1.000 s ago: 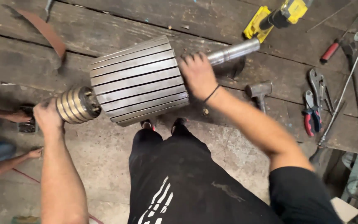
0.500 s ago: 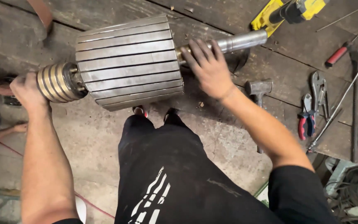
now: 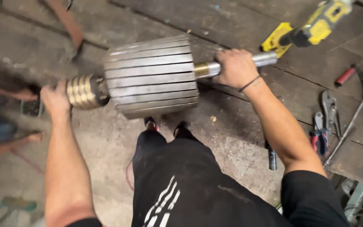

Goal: Cleaning a motor rotor by sanding the shaft with sandpaper and blowing off dust with a compressed air nozzle.

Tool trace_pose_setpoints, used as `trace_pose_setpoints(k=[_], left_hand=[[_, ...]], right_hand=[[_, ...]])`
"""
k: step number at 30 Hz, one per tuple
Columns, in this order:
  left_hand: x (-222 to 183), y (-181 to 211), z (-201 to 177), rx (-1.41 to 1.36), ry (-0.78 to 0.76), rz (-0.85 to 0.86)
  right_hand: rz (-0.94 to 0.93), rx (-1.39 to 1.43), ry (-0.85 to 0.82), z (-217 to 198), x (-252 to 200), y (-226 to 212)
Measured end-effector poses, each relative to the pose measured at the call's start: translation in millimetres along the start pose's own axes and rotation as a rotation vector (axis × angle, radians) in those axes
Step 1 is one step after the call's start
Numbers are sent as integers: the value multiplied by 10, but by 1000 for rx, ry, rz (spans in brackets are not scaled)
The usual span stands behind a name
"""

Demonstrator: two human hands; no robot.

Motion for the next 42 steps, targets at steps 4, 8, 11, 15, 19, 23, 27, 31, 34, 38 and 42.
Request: trace_pose_setpoints(k=[4, 8, 11, 15, 19, 23, 27, 31, 34, 38, 42], left_hand=[[71, 371, 20, 149, 34, -134], [206, 485, 8, 111, -46, -38], [240, 533, 19, 104, -101, 0], [165, 859, -77, 2, -137, 267], [133, 802, 7, -104, -106, 352], [213, 935, 3, -342, -126, 403], [379, 1090, 13, -453, -252, 437], [633, 1242, 71, -415, -305, 472], [811, 1308, 129, -369, -391, 463], [944, 1250, 255, -328, -478, 487], [962, 1316, 189, -361, -544, 562]], right_hand=[[54, -36, 40, 70, -349, -133], [100, -36, 134, 158, -718, -280], [115, 131, 182, -22, -876, -485], [101, 459, 417, -757, -1047, -1140], [97, 144, 86, -831, -468, -1964], [131, 24, 34, -936, 499, -2118], [246, 227, -384, -991, 1242, -1981], [346, 180, -394, -843, 1441, -1910], [263, 47, 6, -794, 1206, -2375], [346, 55, 244, -211, 481, -2846], [383, -65, 286, -32, 154, -2558]])
Point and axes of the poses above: each hand's wrist, its own x-axis towards the middle knuckle, its own z-axis out of the palm, y = z × x, the point moved 3 cm from there along x, towards the middle knuckle, and after that the axes turned 3 degrees about z, right-handed, at the moved point
